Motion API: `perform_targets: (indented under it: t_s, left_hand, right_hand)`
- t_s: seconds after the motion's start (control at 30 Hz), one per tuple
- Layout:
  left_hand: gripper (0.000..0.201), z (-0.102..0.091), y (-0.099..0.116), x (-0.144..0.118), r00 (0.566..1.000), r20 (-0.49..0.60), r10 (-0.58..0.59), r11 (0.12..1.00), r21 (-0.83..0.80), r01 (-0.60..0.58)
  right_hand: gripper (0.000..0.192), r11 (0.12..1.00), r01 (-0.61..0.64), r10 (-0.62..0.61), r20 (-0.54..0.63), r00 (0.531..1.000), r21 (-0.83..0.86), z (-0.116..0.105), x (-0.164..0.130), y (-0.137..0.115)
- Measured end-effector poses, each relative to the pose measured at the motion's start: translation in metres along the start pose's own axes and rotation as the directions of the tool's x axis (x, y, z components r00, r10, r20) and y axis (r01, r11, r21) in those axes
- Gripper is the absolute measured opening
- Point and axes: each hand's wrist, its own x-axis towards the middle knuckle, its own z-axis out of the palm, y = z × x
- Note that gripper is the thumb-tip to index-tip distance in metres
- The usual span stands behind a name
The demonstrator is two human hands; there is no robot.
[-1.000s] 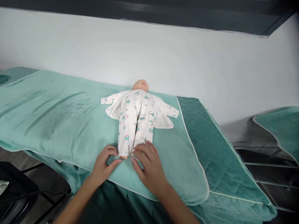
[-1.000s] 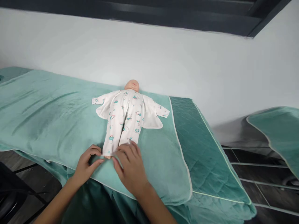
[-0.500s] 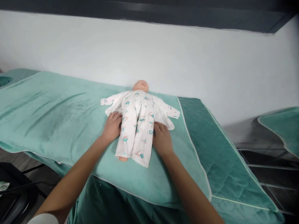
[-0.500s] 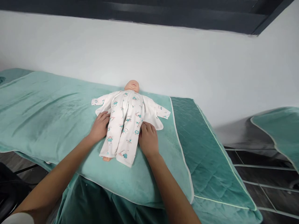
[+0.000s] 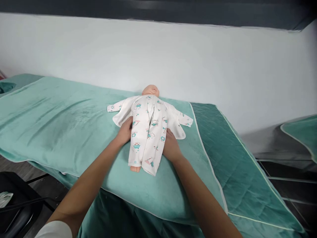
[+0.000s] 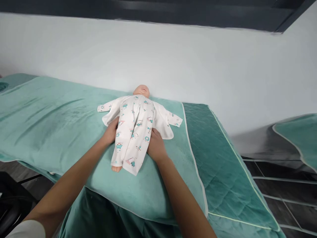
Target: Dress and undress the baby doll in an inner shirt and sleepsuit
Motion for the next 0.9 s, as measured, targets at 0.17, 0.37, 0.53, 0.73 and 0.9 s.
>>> perform_targets:
  t_s: [0.17,0.37,0.53,0.73,0.9]
  left_hand:
    - [0.038,-0.003,-0.003,-0.003,0.998,0.03,0.058,0.998,-0.018,-0.058]
    - [0.05,-0.004,-0.004,-0.011,0.979,0.131,0.156,0.982,0.088,-0.168]
    - [0.031,0.001,-0.008,-0.016,0.975,0.208,0.078,0.906,0.394,-0.157]
    - [0.005,-0.004,0.0,-0.025,0.979,0.202,0.02,0.833,0.538,-0.129]
    - [0.013,-0.014,0.008,-0.048,0.984,0.175,0.034,0.828,0.547,-0.126]
  right_hand:
    - [0.02,0.993,0.031,-0.026,-0.046,0.999,0.11,-0.005,-0.002,-0.001]
    - [0.018,0.945,0.031,0.001,-0.096,0.995,0.325,-0.01,-0.009,0.001]
    - [0.02,0.932,-0.05,0.082,-0.074,0.994,0.359,-0.008,-0.011,0.002]
    - [0.02,0.936,-0.049,0.103,-0.137,0.985,0.35,-0.009,-0.013,0.001]
    - [0.025,0.949,0.005,0.053,-0.178,0.983,0.314,-0.015,-0.015,0.0]
